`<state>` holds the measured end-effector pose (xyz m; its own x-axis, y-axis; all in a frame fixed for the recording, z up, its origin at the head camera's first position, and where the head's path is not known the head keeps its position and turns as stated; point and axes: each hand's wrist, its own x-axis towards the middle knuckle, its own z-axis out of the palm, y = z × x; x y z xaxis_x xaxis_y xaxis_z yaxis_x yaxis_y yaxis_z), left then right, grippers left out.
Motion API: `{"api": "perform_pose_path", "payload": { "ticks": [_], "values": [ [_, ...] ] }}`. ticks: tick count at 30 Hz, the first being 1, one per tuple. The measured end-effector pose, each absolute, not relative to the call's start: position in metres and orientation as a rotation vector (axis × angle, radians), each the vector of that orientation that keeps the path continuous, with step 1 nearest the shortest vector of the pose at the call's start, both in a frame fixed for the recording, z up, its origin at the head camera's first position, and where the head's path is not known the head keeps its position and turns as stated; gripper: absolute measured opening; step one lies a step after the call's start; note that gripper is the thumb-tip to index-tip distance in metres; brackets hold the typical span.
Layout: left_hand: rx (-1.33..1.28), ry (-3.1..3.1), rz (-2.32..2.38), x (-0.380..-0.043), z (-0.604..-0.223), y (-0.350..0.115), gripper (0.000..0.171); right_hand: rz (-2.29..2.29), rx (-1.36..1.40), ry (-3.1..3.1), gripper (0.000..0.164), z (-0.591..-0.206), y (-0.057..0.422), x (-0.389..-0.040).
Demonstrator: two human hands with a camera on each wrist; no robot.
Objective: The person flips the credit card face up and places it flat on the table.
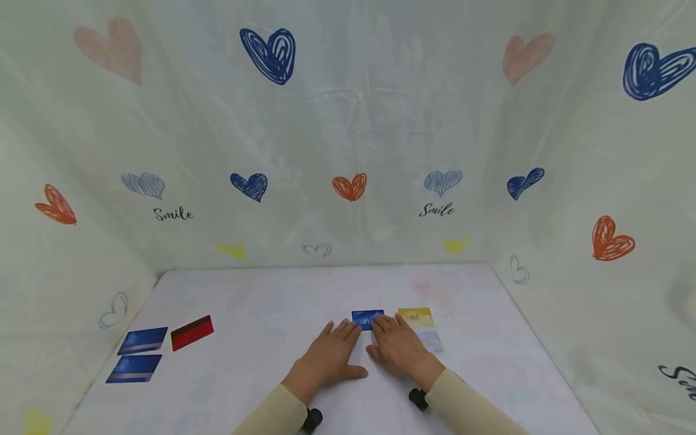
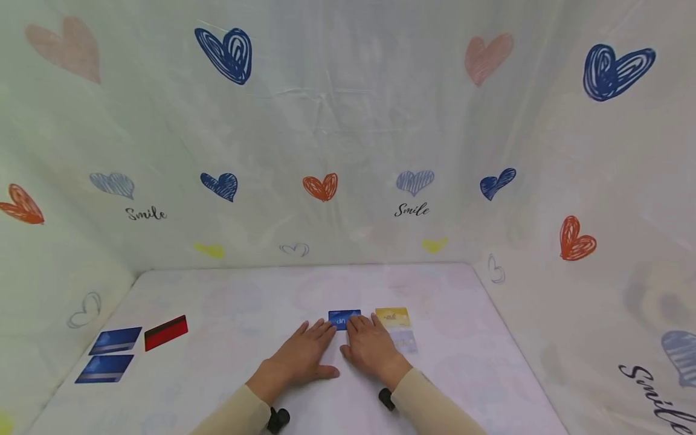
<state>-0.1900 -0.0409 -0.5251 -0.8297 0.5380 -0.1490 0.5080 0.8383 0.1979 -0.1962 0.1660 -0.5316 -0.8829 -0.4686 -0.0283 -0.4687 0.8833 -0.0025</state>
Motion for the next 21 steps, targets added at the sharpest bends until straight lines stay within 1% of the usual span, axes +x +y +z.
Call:
{"api": "perform_pose_path", "payload": {
  "ticks": [5,12,16,21],
  "values": [
    [0.605,2.882,0.365,-0.193,-0.521,-0.082,0.087,-0.035,-0.749,3.011,0.064,-0.529,0.165,-0.196],
    [0.351,2.981,0.436,-0.196,-0.51,-0.173,0.079,-0.084,-0.718,3.011,0.063,-0.529,0.169,-0.194],
    [0.221,3.007,0.388,-0.19,-0.506,-0.226,0.08,-0.093,-0.719,3.006,0.064,-0.531,0.17,-0.195],
    [0.052,2.969,0.303,-0.182,-0.508,-0.284,0.089,-0.094,-0.727,2.998,0.065,-0.533,0.167,-0.195]
  ]
}}
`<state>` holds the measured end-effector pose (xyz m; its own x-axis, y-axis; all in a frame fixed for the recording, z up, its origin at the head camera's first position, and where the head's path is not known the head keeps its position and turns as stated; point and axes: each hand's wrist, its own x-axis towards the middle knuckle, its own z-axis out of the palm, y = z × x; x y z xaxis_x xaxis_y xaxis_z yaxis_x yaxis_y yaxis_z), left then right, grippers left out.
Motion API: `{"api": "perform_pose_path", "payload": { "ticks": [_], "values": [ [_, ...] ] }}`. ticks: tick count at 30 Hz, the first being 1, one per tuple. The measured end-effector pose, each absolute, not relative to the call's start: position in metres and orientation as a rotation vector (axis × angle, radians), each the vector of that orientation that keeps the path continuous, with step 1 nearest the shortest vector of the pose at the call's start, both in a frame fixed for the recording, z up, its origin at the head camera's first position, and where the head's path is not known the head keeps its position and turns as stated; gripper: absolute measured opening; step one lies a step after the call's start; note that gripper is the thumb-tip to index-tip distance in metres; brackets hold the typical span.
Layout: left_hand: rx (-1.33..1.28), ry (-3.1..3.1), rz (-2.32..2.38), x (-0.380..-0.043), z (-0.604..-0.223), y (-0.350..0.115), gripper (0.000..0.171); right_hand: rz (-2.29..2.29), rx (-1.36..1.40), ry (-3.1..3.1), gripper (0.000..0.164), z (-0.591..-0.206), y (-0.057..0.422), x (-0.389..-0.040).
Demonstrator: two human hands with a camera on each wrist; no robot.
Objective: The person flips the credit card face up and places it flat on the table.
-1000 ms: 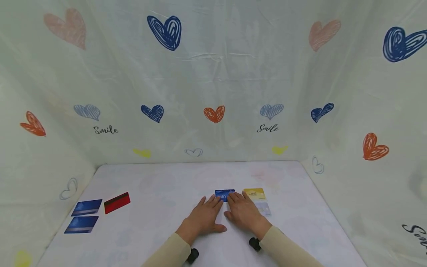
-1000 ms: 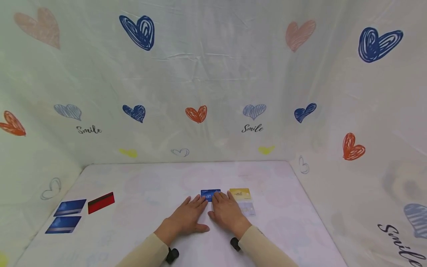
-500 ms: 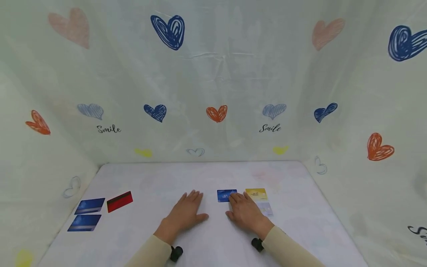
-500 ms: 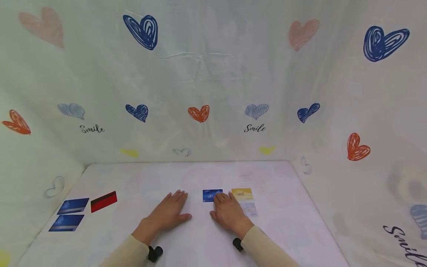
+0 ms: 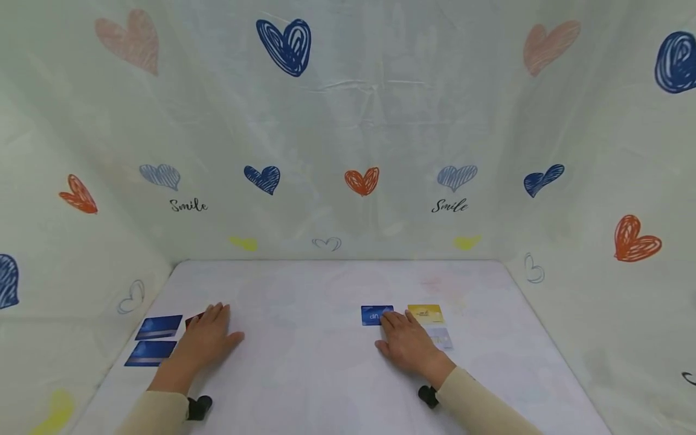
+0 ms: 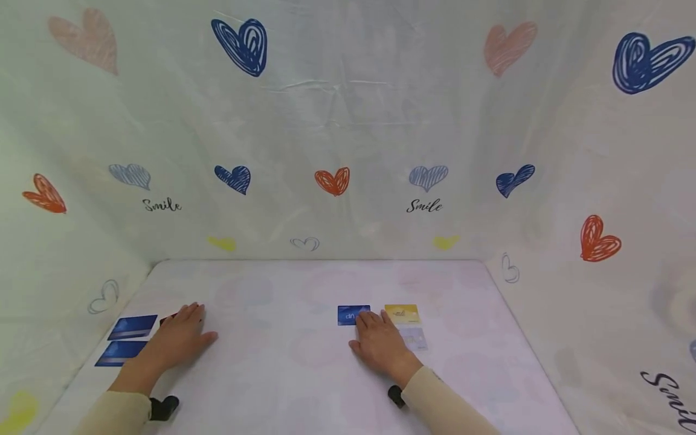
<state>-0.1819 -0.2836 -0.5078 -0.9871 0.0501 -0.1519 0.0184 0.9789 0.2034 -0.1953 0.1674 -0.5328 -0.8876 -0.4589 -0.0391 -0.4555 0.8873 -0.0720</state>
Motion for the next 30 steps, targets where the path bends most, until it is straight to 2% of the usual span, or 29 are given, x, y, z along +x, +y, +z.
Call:
{"api": "perform_pose_path", "payload": {
  "ticks": [6,13,20,30],
  "values": [
    [-0.058,2.918,0.247,-0.177,-0.51,-0.314,0.099,-0.093,-0.744,3.008,0.064,-0.531,0.168,-0.195],
    [-0.108,2.84,0.263,-0.176,-0.514,-0.316,0.102,-0.091,-0.732,2.998,0.064,-0.53,0.169,-0.193],
    [0.006,2.855,0.251,-0.176,-0.514,-0.301,0.096,-0.072,-0.735,3.002,0.065,-0.529,0.168,-0.195],
    [0.133,2.845,0.239,-0.174,-0.509,-0.256,0.083,-0.075,-0.716,2.99,0.067,-0.533,0.168,-0.194]
  ]
}}
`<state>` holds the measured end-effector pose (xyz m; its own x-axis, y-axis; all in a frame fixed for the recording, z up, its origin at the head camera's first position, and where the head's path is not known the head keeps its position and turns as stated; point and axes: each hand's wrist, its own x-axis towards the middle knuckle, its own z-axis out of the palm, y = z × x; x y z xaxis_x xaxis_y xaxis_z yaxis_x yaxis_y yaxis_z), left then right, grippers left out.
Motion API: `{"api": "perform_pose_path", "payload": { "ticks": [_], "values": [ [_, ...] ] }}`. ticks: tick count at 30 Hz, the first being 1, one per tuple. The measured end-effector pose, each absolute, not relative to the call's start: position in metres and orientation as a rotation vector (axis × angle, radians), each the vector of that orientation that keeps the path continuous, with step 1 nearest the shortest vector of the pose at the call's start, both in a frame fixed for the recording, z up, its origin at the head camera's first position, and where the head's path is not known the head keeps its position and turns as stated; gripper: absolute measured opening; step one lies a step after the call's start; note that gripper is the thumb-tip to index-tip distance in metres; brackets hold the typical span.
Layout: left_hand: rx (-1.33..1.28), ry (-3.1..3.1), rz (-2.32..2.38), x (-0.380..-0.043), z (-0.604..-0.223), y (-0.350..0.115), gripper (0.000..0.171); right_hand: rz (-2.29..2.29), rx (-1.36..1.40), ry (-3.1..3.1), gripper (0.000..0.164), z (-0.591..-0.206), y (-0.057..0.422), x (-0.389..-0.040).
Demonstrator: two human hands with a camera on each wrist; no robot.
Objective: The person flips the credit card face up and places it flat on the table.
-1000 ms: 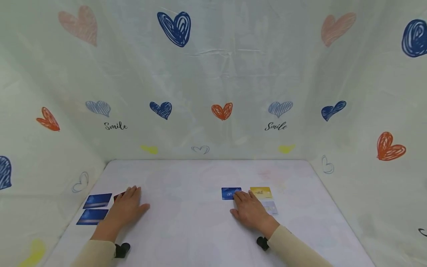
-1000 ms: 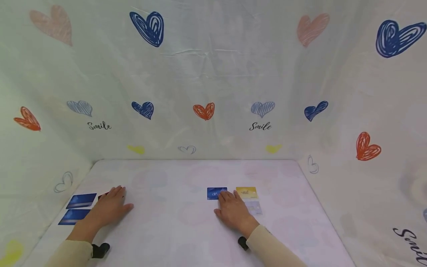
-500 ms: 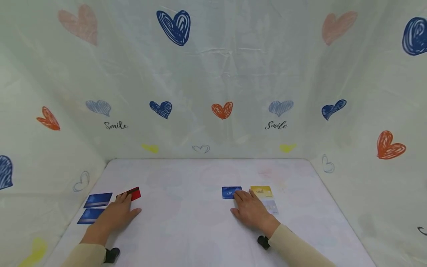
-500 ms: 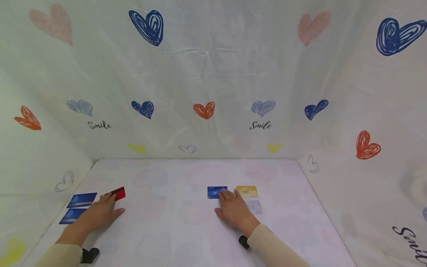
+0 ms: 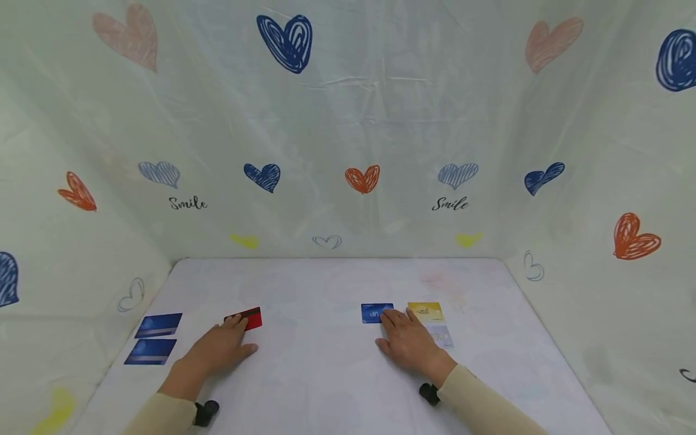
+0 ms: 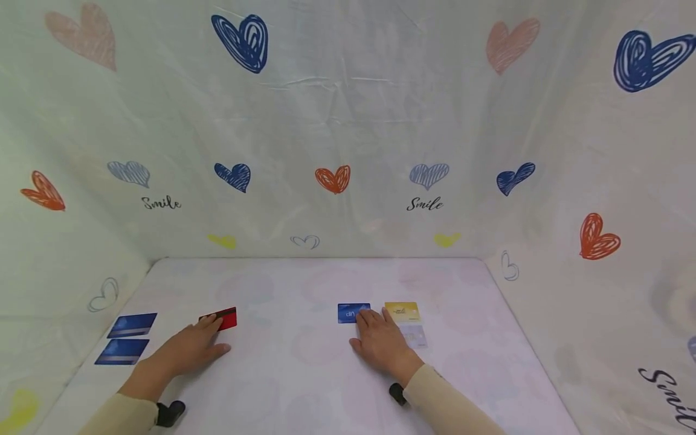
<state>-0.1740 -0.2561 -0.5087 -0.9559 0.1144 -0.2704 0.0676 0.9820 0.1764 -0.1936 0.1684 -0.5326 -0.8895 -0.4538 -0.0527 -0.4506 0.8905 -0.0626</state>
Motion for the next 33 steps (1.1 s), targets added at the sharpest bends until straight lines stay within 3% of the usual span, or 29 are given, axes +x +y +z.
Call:
{"api": "perform_pose_path", "payload": {
  "ticks": [22,33],
  "values": [
    [0.43,2.82,0.441,-0.153,-0.522,-0.151,0.081,-0.048,-0.749,2.982,0.067,-0.528,0.167,-0.194],
    [0.508,2.837,0.306,-0.144,-0.525,-0.115,0.082,0.111,-0.79,3.0,0.066,-0.527,0.165,-0.197]
  ]
}}
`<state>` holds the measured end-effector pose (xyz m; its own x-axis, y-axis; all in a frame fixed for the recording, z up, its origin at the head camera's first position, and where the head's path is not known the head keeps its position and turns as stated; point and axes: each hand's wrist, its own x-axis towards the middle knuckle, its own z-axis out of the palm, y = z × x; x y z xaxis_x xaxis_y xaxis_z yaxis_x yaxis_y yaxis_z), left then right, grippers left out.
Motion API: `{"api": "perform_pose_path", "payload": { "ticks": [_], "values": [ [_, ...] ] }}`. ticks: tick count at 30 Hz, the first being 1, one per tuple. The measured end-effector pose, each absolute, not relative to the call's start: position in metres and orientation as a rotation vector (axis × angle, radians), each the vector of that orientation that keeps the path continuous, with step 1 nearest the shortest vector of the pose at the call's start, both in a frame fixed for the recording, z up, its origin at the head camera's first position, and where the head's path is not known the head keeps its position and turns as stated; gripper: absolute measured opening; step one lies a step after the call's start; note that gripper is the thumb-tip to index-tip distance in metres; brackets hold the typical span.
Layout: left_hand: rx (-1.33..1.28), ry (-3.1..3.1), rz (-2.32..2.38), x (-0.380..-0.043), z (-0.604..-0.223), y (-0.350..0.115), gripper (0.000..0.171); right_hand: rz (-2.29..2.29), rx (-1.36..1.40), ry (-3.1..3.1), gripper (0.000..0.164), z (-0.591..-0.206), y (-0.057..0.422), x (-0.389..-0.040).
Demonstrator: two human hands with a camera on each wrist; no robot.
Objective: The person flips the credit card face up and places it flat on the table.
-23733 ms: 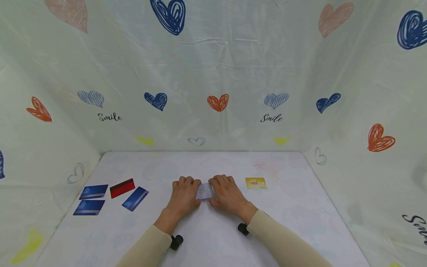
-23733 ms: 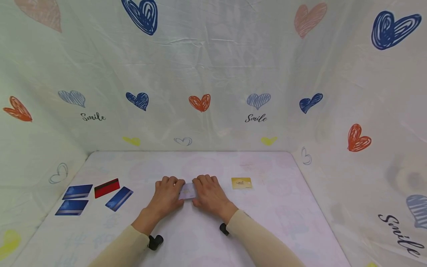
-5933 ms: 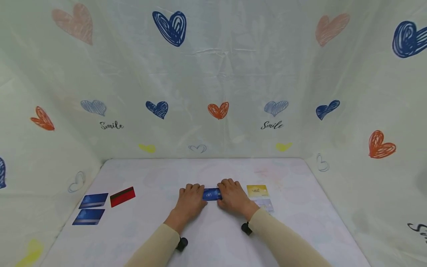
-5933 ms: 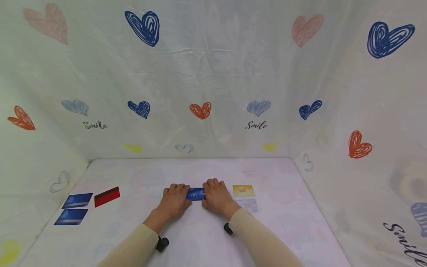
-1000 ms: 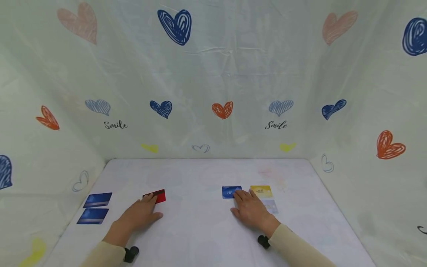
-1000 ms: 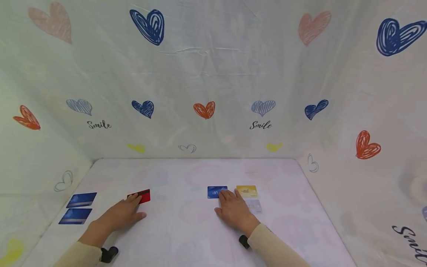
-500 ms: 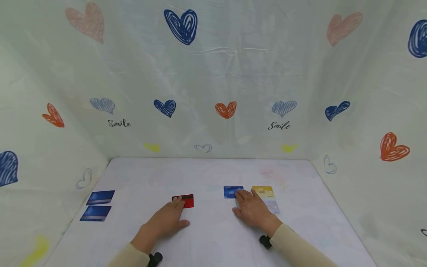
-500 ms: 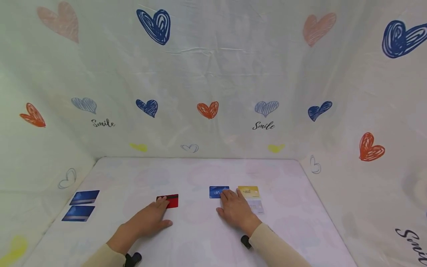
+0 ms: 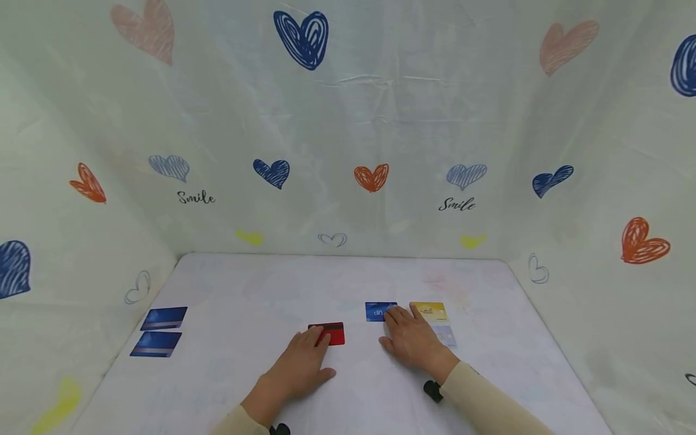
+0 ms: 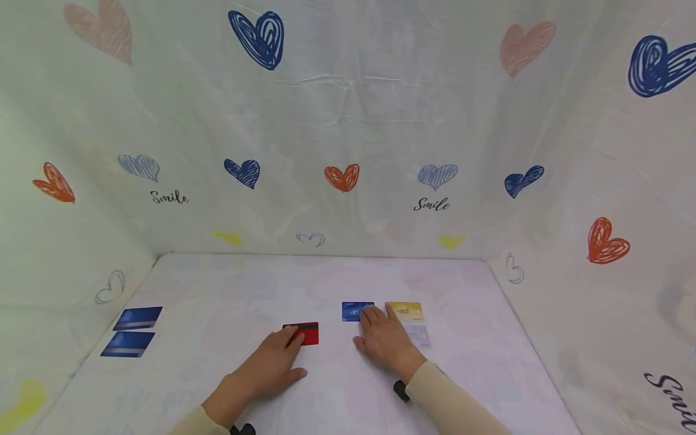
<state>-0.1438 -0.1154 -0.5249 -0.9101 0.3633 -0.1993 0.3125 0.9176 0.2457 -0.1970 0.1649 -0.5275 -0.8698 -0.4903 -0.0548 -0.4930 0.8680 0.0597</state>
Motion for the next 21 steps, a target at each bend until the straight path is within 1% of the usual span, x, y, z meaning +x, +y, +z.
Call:
{"api": "perform_pose_path", "payload": {
  "ticks": [7,14,21],
  "values": [
    [0.529,2.829,0.258,-0.143,-0.527,-0.111,0.08,0.176,-0.844,3.033,0.066,-0.527,0.163,-0.196],
    [0.553,2.815,0.281,-0.14,-0.526,-0.099,0.086,0.082,-0.963,3.106,0.064,-0.527,0.148,-0.191],
    [0.647,2.837,0.308,-0.133,-0.527,-0.094,0.086,-0.036,-1.039,3.052,0.063,-0.528,0.127,-0.183]
  ]
}}
